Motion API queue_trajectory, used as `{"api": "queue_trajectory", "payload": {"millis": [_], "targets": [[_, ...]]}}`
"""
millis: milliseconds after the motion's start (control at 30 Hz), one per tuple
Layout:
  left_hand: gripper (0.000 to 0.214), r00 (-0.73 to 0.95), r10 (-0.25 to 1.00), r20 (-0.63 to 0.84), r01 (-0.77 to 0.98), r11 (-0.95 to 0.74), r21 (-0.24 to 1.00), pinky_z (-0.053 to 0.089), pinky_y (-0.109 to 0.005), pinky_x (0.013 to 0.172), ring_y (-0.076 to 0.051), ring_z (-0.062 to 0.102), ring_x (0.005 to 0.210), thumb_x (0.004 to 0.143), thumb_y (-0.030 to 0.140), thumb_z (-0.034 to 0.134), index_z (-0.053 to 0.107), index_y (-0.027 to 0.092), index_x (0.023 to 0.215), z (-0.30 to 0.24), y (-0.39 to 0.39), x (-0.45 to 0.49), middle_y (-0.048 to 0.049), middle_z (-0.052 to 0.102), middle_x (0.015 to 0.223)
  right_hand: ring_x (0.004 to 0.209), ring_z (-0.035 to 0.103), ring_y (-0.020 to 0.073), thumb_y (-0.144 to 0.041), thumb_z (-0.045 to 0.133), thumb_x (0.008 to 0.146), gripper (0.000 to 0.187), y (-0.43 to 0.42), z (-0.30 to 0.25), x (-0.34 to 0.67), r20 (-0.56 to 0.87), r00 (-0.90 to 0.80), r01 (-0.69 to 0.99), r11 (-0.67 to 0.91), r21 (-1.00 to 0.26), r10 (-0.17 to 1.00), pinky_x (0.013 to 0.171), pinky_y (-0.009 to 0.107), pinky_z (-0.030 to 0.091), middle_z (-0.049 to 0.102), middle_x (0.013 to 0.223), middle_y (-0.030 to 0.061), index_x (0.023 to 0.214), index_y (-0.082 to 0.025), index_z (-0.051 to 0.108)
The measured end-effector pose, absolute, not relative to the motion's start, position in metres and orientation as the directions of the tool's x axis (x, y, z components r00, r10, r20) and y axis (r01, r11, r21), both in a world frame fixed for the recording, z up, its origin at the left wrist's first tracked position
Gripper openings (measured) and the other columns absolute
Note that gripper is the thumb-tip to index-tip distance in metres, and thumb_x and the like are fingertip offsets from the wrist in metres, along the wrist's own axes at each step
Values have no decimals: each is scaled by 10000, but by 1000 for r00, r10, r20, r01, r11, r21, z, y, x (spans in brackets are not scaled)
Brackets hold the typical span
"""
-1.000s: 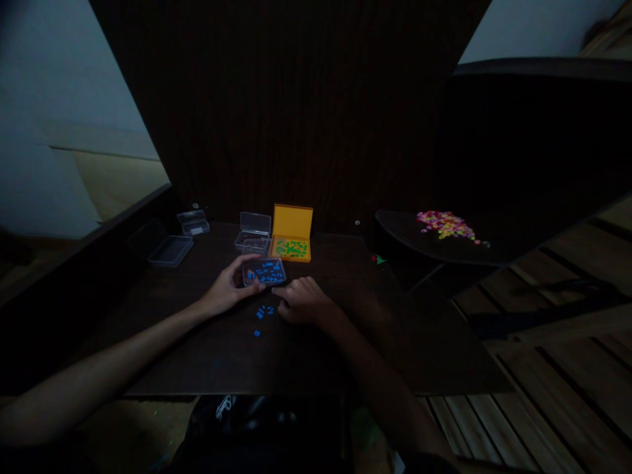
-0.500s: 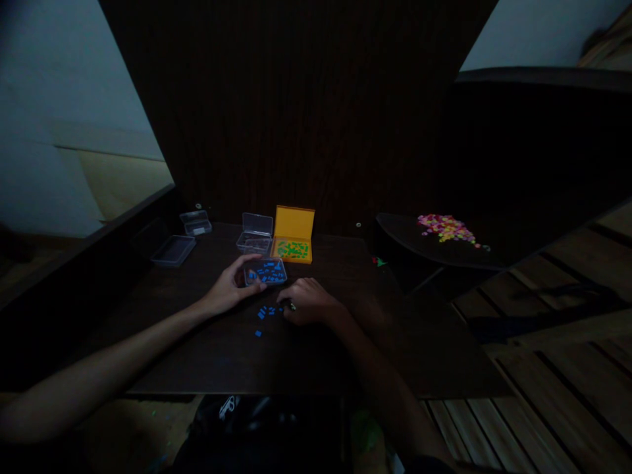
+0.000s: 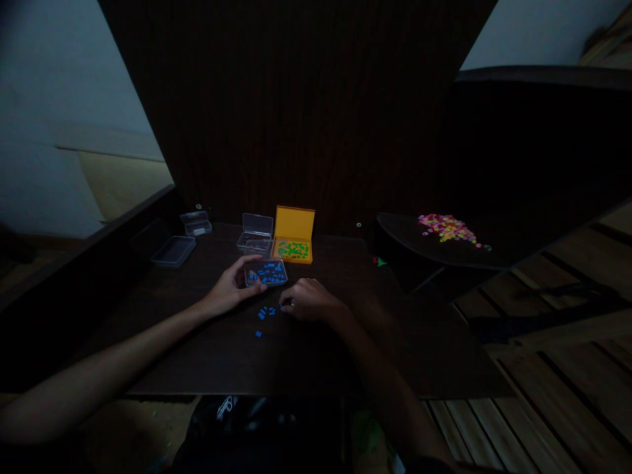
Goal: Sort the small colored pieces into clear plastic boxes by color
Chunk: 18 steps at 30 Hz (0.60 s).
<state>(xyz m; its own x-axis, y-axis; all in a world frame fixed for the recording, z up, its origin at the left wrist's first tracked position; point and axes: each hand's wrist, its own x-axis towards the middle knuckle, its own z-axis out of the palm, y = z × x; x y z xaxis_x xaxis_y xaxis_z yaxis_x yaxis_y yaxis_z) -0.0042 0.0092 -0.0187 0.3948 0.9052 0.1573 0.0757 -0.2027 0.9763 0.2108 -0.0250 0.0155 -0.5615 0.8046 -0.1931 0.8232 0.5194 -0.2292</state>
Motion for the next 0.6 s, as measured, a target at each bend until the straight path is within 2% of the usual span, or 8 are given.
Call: {"api": "queue_trajectory", "payload": {"millis": [167, 400, 600], "targets": [[663, 394, 906, 156, 80, -203, 976, 507, -334, 739, -147, 588, 699, 651, 302, 764, 463, 166, 1226, -18, 9, -4, 22, 558, 761, 801, 636, 159, -325, 552, 865, 216, -22, 12, 212, -200, -559, 825, 515, -233, 805, 722, 245, 394, 722, 873, 25, 993, -262, 714], [660, 396, 907, 144, 94, -196, 976, 518, -354, 763, -149, 593, 714, 656, 299, 762, 464, 165, 1230, -18, 9, -5, 16, 564, 786, 878, 630, 176, -341, 532, 883, 239, -21, 8, 212, -191, -560, 826, 523, -212, 806, 731, 250, 385, 717, 950, 32, 1030, -267, 705], [652, 395, 908, 141, 73, -185, 980, 522, -362, 780, -135, 586, 703, 649, 283, 763, 467, 160, 1218, -16, 8, -3, 20, 550, 789, 853, 619, 169, -318, 505, 894, 226, -21, 9, 208, -227, -538, 842, 504, -193, 812, 707, 245, 365, 701, 890, 29, 1023, -252, 678]]}}
